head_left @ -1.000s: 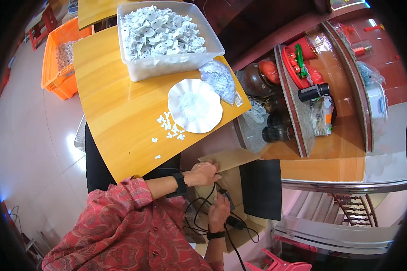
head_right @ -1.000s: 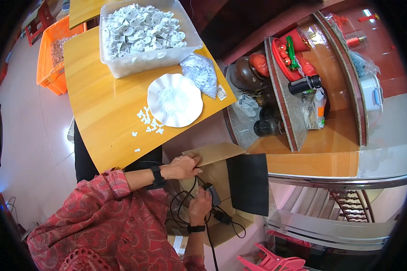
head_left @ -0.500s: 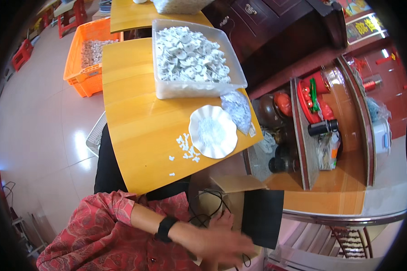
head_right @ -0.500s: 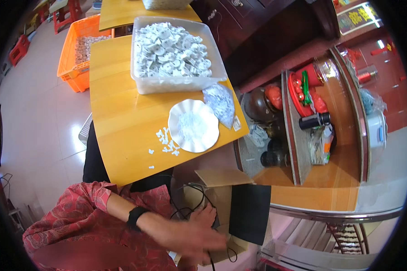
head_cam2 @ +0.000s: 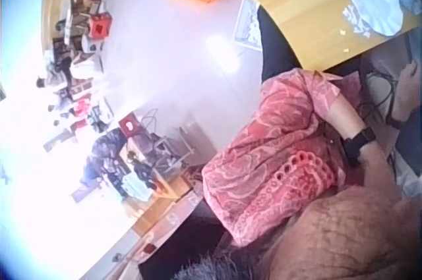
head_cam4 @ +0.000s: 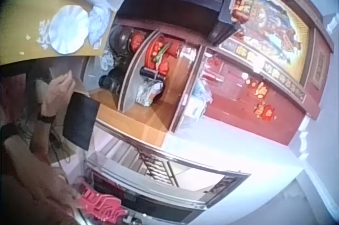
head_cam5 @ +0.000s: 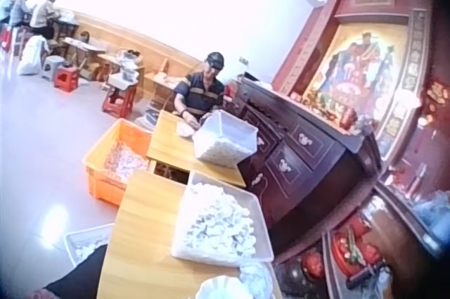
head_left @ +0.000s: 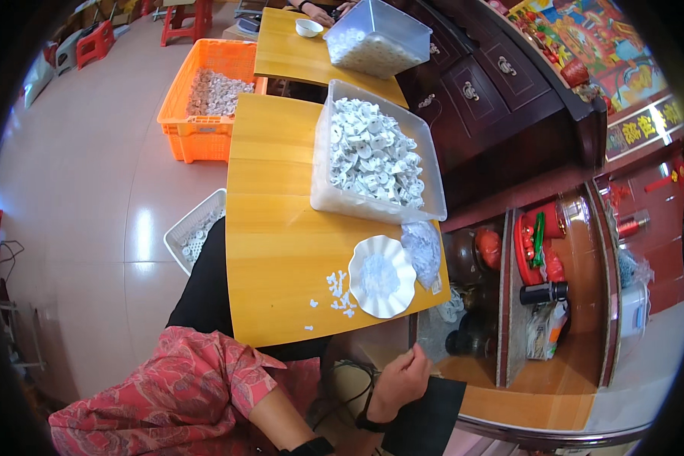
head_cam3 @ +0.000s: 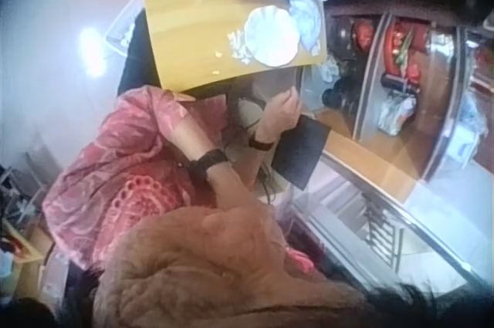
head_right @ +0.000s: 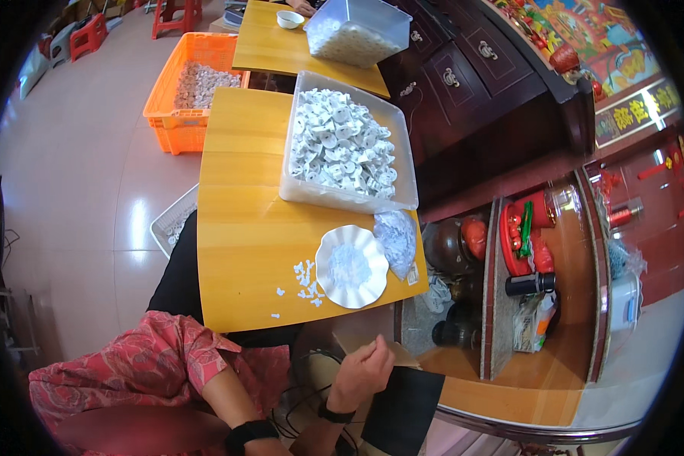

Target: The person is assembling small white plastic or rubber components, likely for footwear, by fitting them together manually.

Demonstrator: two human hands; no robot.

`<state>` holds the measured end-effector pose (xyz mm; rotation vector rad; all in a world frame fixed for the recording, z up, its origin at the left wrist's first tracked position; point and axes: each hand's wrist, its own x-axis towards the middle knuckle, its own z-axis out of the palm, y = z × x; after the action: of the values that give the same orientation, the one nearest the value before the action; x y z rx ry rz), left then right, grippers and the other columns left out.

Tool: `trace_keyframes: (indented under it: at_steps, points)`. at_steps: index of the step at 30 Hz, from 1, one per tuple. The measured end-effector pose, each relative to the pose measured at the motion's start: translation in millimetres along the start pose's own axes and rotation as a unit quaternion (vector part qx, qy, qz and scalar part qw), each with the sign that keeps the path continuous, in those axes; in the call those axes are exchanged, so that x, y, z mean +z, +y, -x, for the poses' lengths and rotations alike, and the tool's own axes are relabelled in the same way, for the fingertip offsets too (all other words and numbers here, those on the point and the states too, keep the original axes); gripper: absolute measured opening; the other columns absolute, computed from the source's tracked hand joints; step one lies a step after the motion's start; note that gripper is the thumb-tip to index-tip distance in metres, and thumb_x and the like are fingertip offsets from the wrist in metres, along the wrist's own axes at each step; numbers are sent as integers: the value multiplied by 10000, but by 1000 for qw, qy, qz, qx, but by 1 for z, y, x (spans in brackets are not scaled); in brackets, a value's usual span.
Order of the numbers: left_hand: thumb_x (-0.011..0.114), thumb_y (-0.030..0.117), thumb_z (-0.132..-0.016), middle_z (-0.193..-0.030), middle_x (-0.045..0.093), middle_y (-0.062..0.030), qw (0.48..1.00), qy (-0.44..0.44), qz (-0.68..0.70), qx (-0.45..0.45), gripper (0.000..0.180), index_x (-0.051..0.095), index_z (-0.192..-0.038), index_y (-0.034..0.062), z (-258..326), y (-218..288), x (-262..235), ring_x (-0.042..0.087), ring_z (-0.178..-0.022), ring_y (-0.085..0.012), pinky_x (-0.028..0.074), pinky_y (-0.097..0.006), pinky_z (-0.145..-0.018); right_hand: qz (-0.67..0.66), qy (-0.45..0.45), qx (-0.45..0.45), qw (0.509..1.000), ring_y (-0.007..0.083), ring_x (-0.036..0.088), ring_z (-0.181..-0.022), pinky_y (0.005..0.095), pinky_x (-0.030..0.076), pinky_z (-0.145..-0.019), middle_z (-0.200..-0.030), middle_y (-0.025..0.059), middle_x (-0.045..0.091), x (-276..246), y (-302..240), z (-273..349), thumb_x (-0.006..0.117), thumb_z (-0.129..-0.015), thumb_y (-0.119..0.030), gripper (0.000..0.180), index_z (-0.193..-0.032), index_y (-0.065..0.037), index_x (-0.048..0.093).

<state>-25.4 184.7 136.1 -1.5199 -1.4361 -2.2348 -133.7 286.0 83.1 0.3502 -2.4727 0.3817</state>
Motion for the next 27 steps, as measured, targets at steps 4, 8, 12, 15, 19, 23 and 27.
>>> trace_keyframes:
  at_steps: [4,8,12,15,19,23,27]
  points:
    - [583,258,-956,-1248,573,-185,1000,23,8,9,400,542,-1256,-4,-1,4,3,545,-1155,-336,423,-421,-985,-70,31,-74,994,355,622,-780,427,499,-674,-847,146,637,15,-36,-32,587,-865,-23,133,-966,-27,672]
    - [580,258,-960,-1233,586,-183,999,42,13,14,379,560,-1235,-2,2,11,2,558,-1138,-333,436,-417,-970,-64,2,-102,993,354,629,-781,434,498,-668,-853,148,650,26,-67,-51,585,-865,-32,136,-966,-29,677]
    - [577,258,-964,-1218,599,-181,999,46,17,17,360,577,-1214,-1,6,19,-7,571,-1121,-330,449,-413,-954,-53,-29,-111,992,362,641,-802,448,500,-680,-881,163,672,43,-85,-80,584,-861,-45,148,-968,-29,686]
    - [575,258,-967,-1207,609,-180,998,49,29,27,346,591,-1198,1,2,23,-5,581,-1108,-327,459,-410,-942,-116,-24,-161,980,364,642,-801,450,500,-682,-881,168,670,54,-96,-94,586,-863,-56,149,-970,-27,685]
    - [573,257,-971,-1192,622,-178,998,37,32,48,330,609,-1178,2,-7,32,-12,594,-1091,-324,472,-405,-927,-173,-104,-228,953,368,638,-787,453,504,-675,-871,172,659,77,-93,-86,580,-877,-80,148,-976,-38,682]
    - [570,257,-975,-1177,635,-176,998,13,17,65,317,627,-1157,4,-12,44,-26,607,-1074,-321,484,-401,-911,-153,-175,-248,940,365,640,-773,461,509,-652,-876,168,657,85,-67,-63,578,-889,-109,137,-961,-58,683]
    - [567,257,-979,-1162,648,-174,997,-15,23,74,306,644,-1136,5,-19,59,-40,620,-1057,-317,497,-397,-895,-154,-226,-186,944,381,643,-814,452,517,-718,-884,179,668,78,-52,-40,594,-877,-103,144,-970,-46,688]
